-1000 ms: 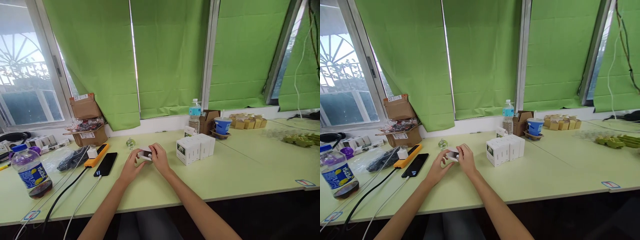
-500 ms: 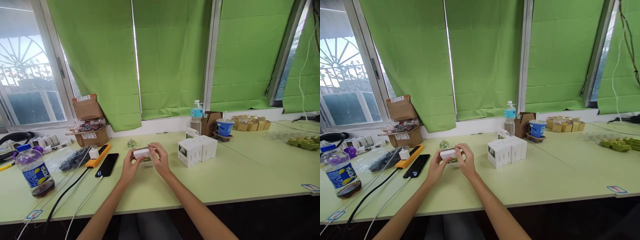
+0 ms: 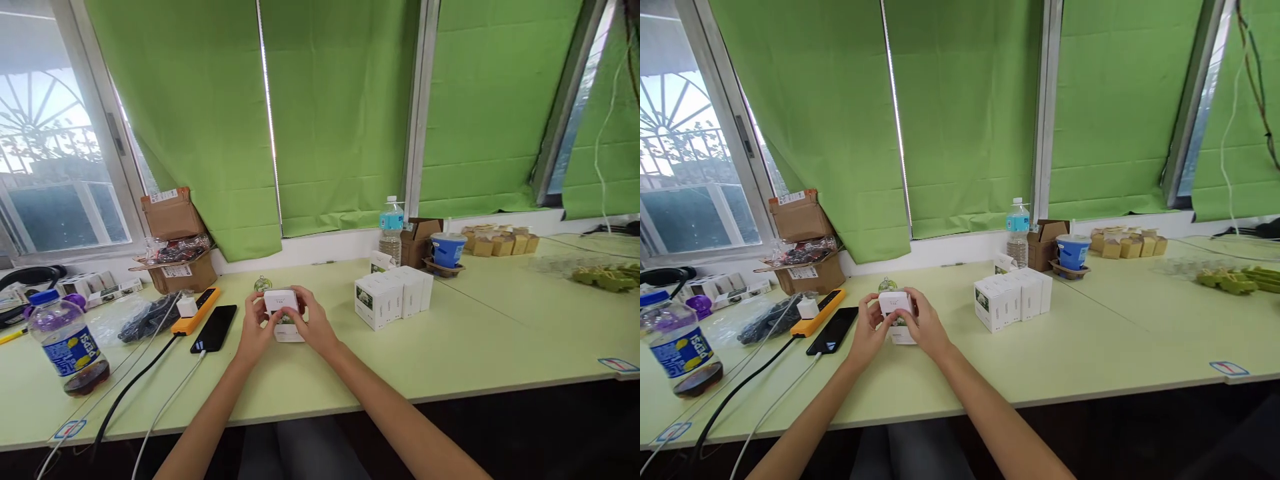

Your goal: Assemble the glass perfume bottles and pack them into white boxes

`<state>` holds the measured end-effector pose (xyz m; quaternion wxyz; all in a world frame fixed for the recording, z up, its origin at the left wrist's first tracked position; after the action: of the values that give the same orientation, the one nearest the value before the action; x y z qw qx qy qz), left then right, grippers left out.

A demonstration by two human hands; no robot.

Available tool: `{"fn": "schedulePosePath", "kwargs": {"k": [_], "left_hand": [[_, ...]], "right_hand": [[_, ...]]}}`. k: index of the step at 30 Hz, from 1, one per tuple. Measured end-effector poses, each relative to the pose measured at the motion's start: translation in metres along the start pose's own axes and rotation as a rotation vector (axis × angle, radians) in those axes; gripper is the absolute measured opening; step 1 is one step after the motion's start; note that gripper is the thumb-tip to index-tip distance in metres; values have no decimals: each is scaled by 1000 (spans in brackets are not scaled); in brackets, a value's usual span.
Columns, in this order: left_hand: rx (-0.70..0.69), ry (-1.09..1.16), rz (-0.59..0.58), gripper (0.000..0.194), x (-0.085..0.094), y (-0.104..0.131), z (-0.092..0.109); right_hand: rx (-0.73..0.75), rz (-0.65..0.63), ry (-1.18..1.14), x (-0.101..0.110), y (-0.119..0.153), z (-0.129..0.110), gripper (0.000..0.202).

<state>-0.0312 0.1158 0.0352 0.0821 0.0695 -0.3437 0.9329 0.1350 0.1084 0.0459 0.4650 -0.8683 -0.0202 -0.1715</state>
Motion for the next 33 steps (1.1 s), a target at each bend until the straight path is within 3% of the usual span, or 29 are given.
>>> {"fn": "schedulePosePath", "kwargs": {"k": [3, 5, 10, 15, 21, 27, 33], "left_hand": [[11, 4, -79, 55, -1, 3, 2], [-12, -13, -99, 56, -2, 5, 3], [-111, -250, -148, 44, 2, 7, 2], [-255, -502, -213, 39, 2, 8, 4], [-320, -721, -221, 35, 0, 8, 5], [-336, -778, -181, 35, 0, 8, 6], [-298, -698, -204, 37, -1, 9, 9]], "right_hand": [[179, -60, 99, 5, -1, -2, 37], [219, -73, 115, 7, -1, -2, 34], [93, -2, 89, 12, -1, 4, 32], [143, -74, 83, 21, -4, 4, 19], [95, -66, 140, 25, -1, 13, 26], [185, -69, 202, 25, -2, 14, 20], [228, -92, 232, 26, -3, 13, 21]]}}
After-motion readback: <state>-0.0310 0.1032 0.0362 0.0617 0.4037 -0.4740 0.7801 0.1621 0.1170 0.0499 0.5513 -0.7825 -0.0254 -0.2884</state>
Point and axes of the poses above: each hand's wrist, its own y-axis away from the middle knuckle, its own x-axis out of the back of the hand, z = x × y, the point moved 1 cm from there along -y, towards the middle knuckle, and after that the axes turned 6 degrees about -z, right-handed, at the moved point
